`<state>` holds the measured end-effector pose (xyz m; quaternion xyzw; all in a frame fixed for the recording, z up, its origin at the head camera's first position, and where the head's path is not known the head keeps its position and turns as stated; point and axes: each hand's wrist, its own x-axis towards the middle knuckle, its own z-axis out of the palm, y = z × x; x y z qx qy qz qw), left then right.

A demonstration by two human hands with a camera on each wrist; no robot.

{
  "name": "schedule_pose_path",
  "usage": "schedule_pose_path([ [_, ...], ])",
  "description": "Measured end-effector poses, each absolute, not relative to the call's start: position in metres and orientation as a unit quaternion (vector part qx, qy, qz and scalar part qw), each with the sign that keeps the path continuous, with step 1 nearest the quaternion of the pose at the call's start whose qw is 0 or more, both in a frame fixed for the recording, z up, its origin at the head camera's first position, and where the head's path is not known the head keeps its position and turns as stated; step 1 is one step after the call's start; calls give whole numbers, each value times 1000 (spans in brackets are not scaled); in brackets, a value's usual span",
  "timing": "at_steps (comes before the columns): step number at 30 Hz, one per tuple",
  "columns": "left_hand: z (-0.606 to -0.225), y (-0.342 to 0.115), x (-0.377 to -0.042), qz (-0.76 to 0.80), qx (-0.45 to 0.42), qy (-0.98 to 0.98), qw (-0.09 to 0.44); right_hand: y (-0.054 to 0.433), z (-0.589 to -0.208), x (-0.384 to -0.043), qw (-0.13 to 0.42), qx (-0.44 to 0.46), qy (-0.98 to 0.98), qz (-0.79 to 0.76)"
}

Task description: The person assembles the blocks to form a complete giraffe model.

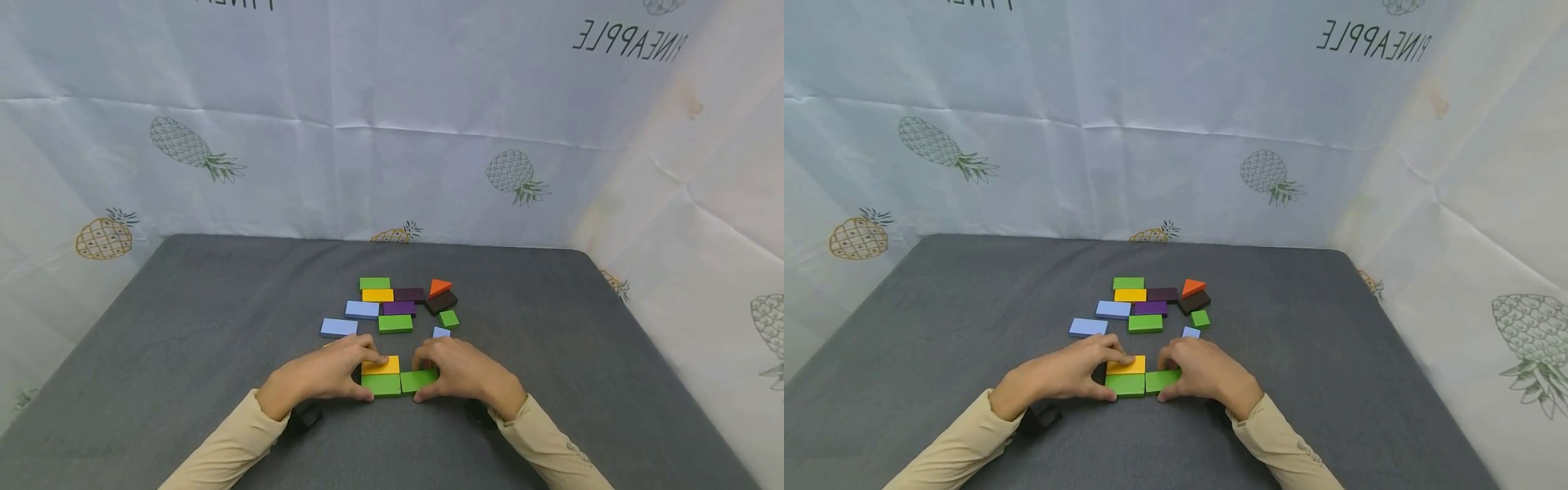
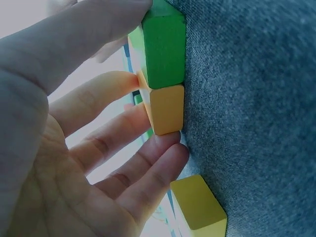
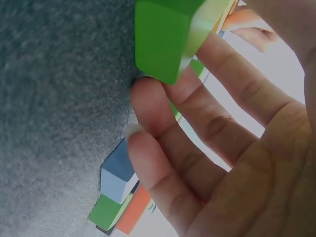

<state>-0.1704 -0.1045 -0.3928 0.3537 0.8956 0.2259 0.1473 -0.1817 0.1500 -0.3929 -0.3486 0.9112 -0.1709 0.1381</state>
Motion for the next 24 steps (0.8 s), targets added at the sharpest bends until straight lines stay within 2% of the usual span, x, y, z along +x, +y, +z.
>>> schedule_pose_path([
  [24, -390, -103, -167, 212, 355, 897, 156, 145, -392, -179, 167, -353, 903, -182],
])
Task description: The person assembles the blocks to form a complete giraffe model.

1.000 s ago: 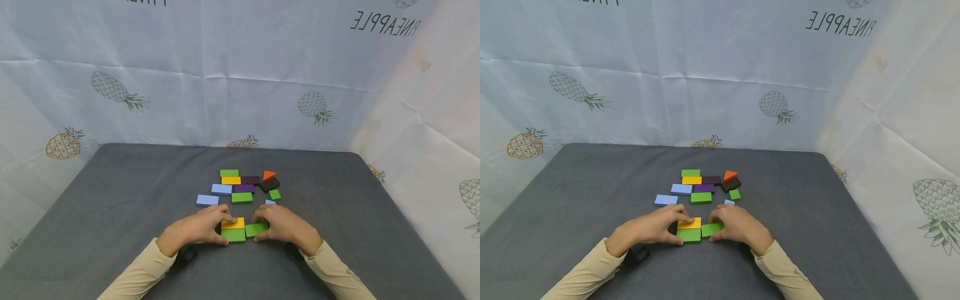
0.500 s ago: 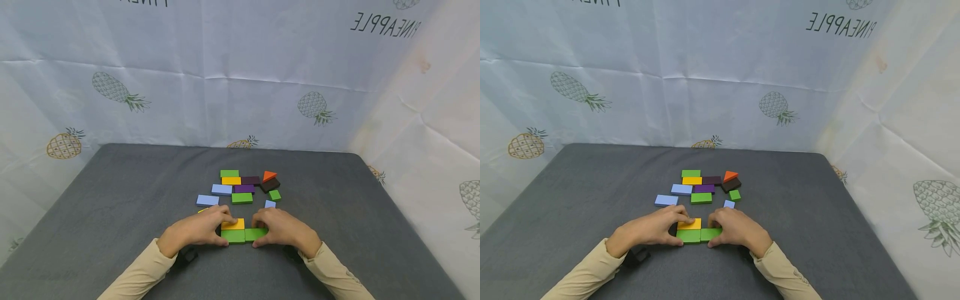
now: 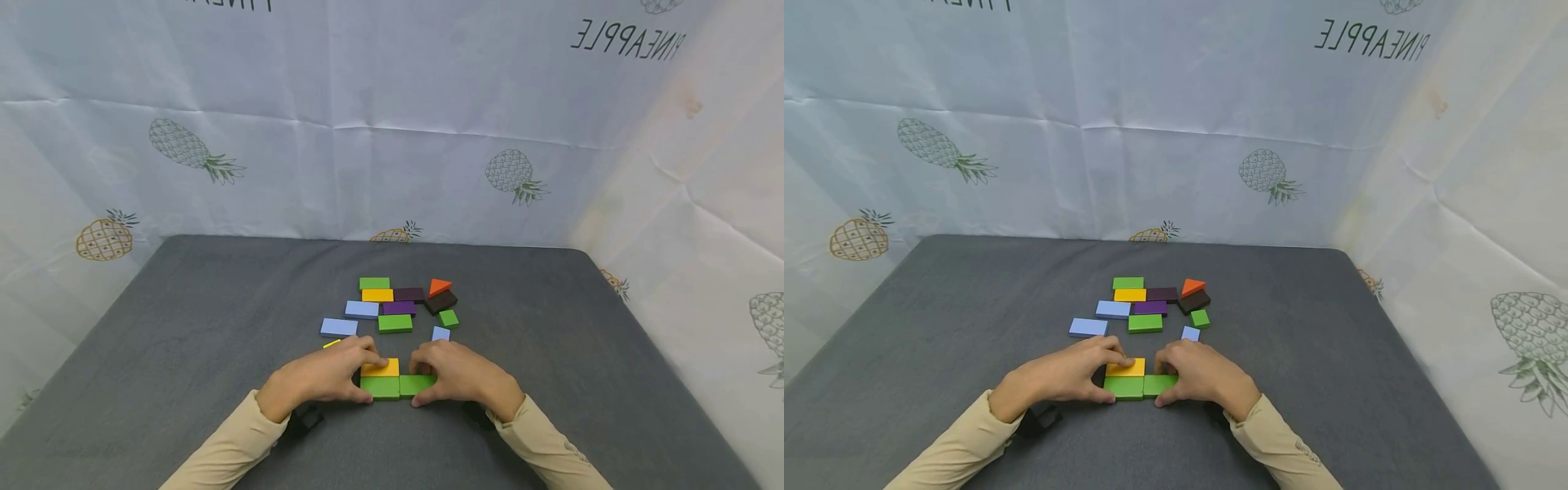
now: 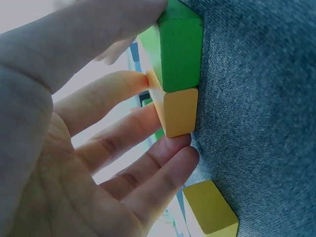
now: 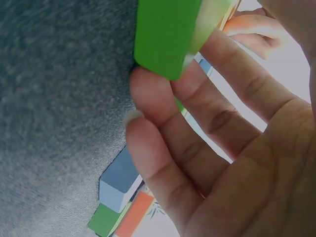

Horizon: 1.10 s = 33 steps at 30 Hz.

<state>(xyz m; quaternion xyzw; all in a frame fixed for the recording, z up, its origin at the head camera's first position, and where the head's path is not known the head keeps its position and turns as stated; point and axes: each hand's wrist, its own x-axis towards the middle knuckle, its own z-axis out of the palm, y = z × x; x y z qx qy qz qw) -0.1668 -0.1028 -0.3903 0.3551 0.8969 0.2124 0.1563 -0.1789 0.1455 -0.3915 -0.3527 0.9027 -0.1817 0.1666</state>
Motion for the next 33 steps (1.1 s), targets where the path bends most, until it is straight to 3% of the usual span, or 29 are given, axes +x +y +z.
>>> schedule_pose_path([
  [24, -389, -102, -166, 218, 351, 896, 163, 144, -391, -178, 168, -357, 902, -176],
  [33, -389, -102, -165, 219, 352, 897, 157, 146, -389, -179, 194, -349, 896, -195],
])
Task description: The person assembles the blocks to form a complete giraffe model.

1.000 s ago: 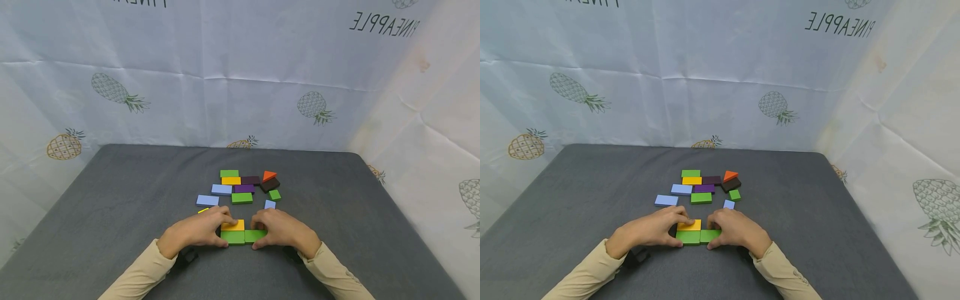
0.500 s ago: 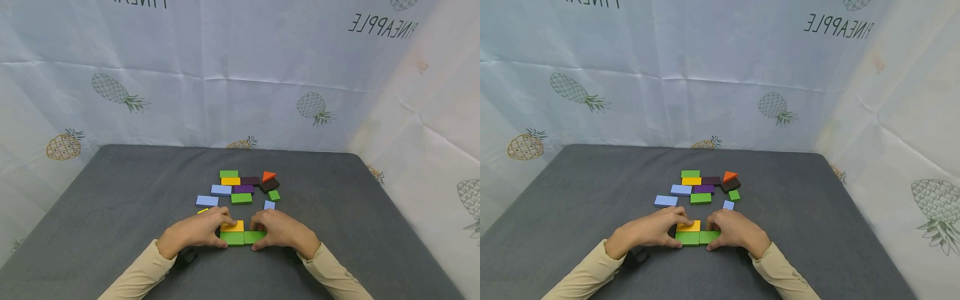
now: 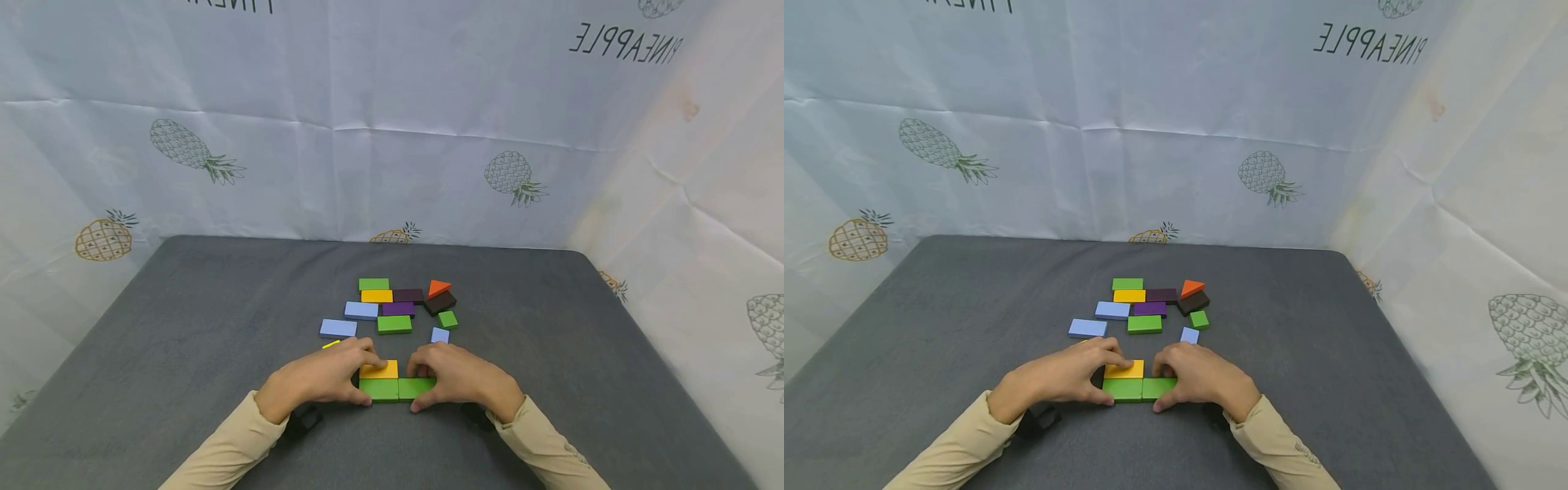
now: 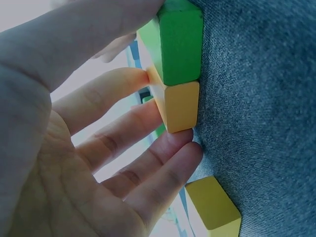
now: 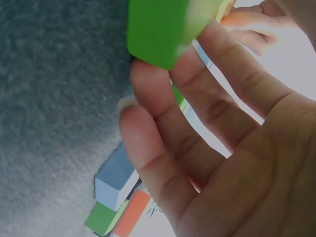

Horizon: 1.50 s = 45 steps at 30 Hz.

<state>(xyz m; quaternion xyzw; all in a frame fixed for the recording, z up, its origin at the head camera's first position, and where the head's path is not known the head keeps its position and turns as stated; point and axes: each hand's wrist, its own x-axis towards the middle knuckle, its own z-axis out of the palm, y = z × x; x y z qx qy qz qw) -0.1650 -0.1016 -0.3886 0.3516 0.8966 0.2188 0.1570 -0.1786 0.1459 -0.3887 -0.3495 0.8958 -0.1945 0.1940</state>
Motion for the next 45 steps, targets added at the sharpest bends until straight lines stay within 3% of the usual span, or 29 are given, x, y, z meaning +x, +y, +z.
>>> schedule_pose_path([
  [6, -388, -101, -166, 213, 354, 897, 155, 150, -388, -180, 180, -357, 891, -214],
  [16, -388, -102, -166, 208, 362, 896, 153, 147, -391, -184, 93, -362, 900, -224],
  [25, -390, -103, -167, 223, 358, 893, 160, 144, -395, -193, 56, -351, 909, -218],
  [37, -401, -110, -162, 240, 389, 883, 109, 141, -393, -209, 39, -348, 914, -205],
  [45, -402, -114, -160, 226, 404, 882, 92, 130, -392, -219, 59, -348, 916, -191],
])
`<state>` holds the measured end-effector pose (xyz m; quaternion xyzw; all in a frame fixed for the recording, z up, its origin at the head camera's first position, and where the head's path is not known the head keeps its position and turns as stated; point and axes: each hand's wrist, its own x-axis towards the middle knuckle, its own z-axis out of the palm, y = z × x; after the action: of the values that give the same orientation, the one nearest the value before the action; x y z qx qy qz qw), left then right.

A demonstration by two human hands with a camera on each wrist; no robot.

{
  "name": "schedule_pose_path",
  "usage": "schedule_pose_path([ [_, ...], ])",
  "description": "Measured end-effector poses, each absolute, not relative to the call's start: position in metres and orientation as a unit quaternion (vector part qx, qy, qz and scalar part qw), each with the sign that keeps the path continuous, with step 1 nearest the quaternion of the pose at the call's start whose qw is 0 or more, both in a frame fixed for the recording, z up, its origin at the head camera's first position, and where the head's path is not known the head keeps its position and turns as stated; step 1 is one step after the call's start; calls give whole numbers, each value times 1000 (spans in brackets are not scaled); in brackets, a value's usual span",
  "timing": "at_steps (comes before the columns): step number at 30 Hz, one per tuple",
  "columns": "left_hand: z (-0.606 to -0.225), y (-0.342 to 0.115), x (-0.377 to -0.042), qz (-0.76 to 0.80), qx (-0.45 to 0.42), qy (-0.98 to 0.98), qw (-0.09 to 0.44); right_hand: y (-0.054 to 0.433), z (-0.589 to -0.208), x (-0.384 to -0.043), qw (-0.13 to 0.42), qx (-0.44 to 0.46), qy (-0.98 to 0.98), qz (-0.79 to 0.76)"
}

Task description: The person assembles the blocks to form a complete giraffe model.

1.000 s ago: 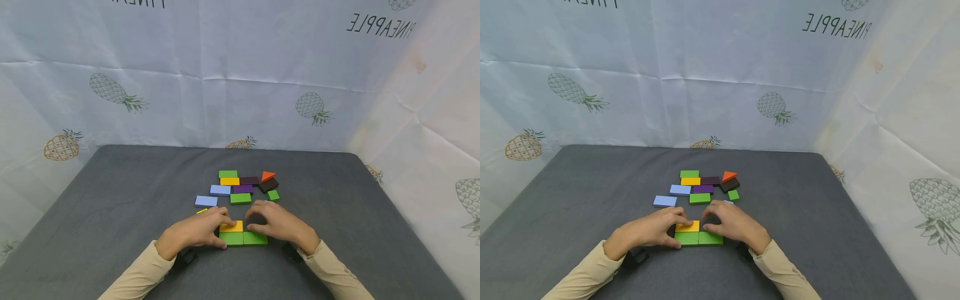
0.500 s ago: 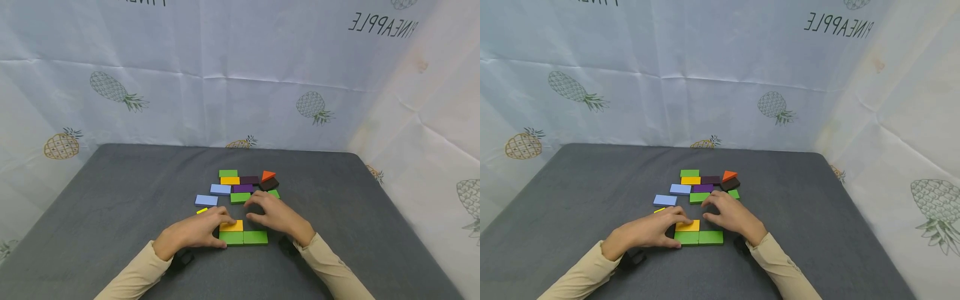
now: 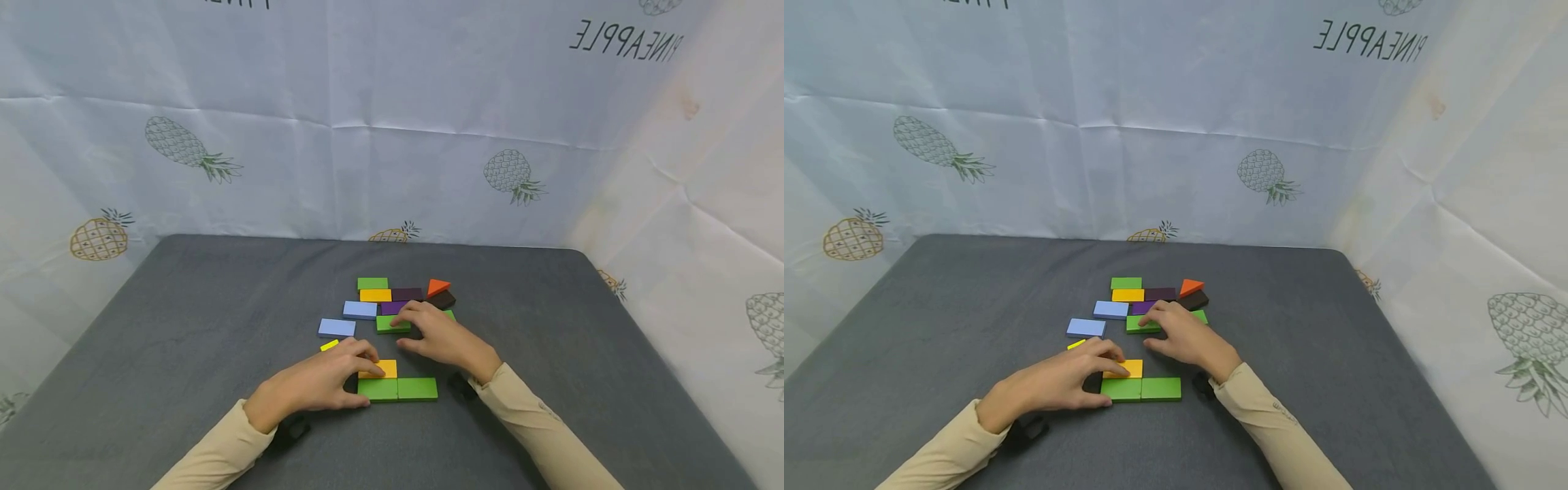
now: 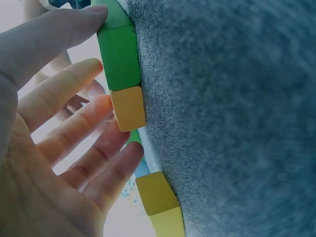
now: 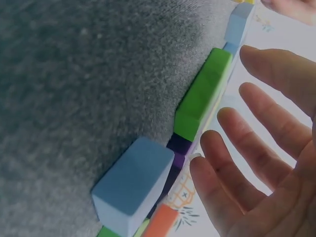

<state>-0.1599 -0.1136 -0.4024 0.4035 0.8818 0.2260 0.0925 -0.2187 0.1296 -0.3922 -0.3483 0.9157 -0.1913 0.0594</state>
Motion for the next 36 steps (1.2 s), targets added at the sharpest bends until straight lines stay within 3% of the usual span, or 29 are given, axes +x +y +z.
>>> schedule_pose_path([
  [17, -402, -114, -162, 219, 413, 880, 86, 114, -394, -233, 82, -339, 925, -151],
  [25, -402, -113, -162, 218, 412, 880, 88, 114, -395, -231, 120, -319, 924, -172],
  [36, -402, -113, -160, 216, 400, 886, 95, 127, -391, -223, 100, -352, 915, -171],
])
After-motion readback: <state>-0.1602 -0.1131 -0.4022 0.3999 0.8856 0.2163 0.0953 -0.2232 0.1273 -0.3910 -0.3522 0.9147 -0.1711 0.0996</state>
